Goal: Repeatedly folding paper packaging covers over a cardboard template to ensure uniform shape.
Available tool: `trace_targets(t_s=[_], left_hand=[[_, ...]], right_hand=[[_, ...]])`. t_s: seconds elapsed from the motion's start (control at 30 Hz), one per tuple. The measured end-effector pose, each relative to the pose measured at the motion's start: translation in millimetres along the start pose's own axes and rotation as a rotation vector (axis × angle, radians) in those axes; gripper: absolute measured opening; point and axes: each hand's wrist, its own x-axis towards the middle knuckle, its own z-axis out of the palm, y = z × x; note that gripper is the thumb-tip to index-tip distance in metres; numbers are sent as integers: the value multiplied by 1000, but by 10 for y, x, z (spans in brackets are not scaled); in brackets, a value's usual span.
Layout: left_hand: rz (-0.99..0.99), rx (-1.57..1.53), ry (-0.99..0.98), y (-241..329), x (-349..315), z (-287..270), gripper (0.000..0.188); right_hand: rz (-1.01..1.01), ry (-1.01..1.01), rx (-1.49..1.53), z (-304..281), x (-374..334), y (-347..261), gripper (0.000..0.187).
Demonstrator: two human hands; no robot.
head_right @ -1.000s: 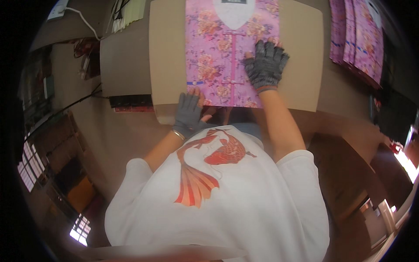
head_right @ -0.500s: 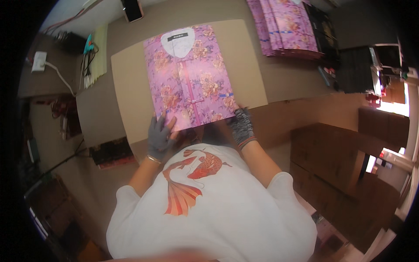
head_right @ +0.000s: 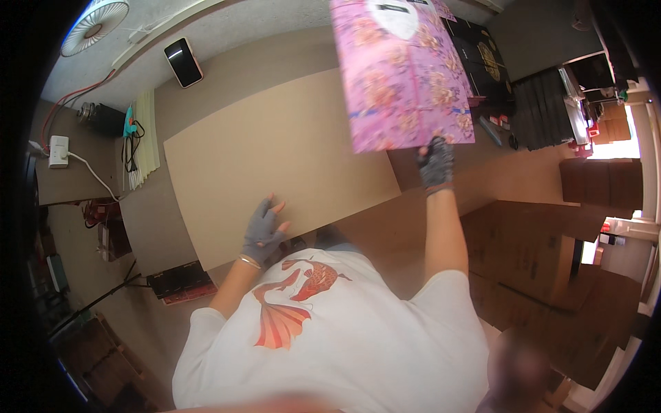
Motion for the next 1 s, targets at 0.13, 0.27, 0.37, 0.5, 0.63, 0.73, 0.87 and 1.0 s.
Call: trace_targets(t_s=[0.13, 0.27, 0.37, 0.5, 0.63, 0.73, 0.87, 1.0], left_hand=[[-83, 49, -4, -60, -72, -150, 47], [-136, 67, 8, -45, -115, -191, 46], [-162, 55, 40, -23, -56, -145, 47], [-304, 126, 156, -269, -150, -262, 48], [-694, 395, 425, -772, -602, -639, 59], [-981, 376, 419, -918, -721, -917, 70], [-1070, 124, 287, -1114, -1030, -972, 86], [-1041, 153, 322, -958, -921, -952, 87]], right_hand=[[196, 242, 98, -58, 674, -238, 14], [237, 247, 95, -257, 1424, -289, 16], [74, 223, 78, -591, 2074, -496, 16], [-10, 166, 110, -369, 2123, -559, 12], [-169, 6, -551, -88, 1182, -29, 36], [-356, -322, -1580, -363, 644, 704, 73], [-193, -318, -1882, 281, -104, 817, 91], [-218, -261, -1806, 176, -67, 781, 86]])
